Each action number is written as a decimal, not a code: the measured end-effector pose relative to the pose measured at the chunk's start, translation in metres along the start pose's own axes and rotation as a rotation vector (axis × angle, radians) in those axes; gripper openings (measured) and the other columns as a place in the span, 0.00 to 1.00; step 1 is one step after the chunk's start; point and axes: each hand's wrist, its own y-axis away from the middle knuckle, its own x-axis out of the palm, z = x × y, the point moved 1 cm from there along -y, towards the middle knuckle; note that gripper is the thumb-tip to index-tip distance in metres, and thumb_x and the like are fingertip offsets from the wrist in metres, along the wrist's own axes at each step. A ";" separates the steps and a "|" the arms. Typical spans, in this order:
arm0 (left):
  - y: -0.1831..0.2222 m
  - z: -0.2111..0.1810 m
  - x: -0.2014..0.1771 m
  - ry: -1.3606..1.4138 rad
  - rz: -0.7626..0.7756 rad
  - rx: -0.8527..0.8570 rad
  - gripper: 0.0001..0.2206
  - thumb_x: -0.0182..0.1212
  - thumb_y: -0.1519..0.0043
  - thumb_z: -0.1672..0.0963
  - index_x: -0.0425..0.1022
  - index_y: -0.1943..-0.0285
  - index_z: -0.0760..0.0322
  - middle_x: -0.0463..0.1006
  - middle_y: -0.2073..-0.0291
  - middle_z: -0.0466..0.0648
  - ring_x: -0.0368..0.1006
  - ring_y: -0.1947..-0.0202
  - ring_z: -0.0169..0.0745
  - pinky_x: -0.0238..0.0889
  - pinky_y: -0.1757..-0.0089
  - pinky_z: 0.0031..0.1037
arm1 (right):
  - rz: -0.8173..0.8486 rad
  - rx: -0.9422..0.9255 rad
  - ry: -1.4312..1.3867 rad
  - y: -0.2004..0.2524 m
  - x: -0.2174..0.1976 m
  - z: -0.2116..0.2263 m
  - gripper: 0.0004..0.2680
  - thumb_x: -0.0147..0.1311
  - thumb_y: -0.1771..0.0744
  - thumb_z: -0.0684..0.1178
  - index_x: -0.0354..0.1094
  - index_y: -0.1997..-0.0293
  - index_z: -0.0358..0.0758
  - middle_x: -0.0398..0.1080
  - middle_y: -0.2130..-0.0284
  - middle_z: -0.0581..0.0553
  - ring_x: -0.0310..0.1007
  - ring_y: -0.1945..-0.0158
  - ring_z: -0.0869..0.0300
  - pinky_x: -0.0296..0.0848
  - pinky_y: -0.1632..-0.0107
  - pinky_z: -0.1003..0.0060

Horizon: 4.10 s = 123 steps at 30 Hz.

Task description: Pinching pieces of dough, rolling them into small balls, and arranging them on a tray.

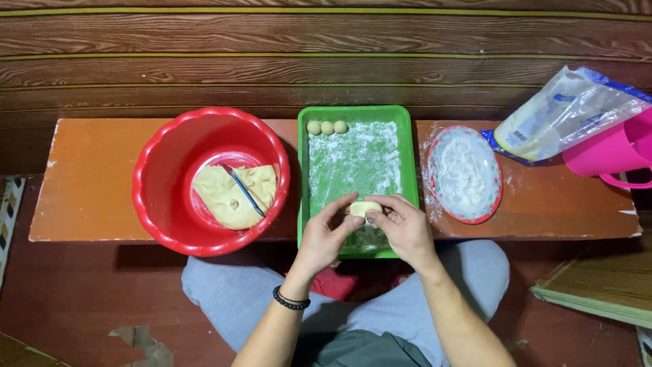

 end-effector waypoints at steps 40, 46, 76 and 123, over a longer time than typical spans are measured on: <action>0.009 -0.030 -0.123 -0.373 -0.359 0.238 0.06 0.66 0.40 0.56 0.82 0.56 0.57 0.82 0.63 0.53 0.80 0.59 0.53 0.75 0.56 0.38 | 0.123 0.225 0.020 0.012 -0.004 -0.013 0.13 0.53 0.32 0.36 0.65 0.39 0.31 0.73 0.61 0.36 0.76 0.68 0.61 0.80 0.67 0.72; -0.012 0.012 -0.195 -0.777 -0.537 0.170 0.07 0.71 0.43 0.59 0.82 0.58 0.57 0.77 0.63 0.49 0.80 0.60 0.53 0.76 0.56 0.40 | 0.169 0.291 -0.029 0.013 0.005 -0.001 0.09 0.48 0.30 0.40 0.71 0.46 0.32 0.68 0.84 0.40 0.65 0.83 0.63 0.65 0.80 0.72; 0.007 0.002 0.006 0.153 0.103 0.024 0.19 0.65 0.36 0.57 0.74 0.38 0.72 0.77 0.52 0.59 0.74 0.56 0.43 0.75 0.53 0.40 | 0.105 0.100 0.062 -0.004 -0.011 0.027 0.08 0.59 0.34 0.36 0.72 0.50 0.30 0.73 0.69 0.43 0.75 0.70 0.65 0.79 0.66 0.74; -0.011 0.056 0.013 0.487 -0.007 -0.198 0.16 0.63 0.36 0.60 0.73 0.43 0.79 0.82 0.58 0.63 0.81 0.59 0.50 0.78 0.54 0.39 | 0.217 0.315 -0.062 -0.038 0.004 0.027 0.10 0.52 0.31 0.40 0.68 0.43 0.28 0.78 0.58 0.28 0.79 0.62 0.55 0.79 0.55 0.62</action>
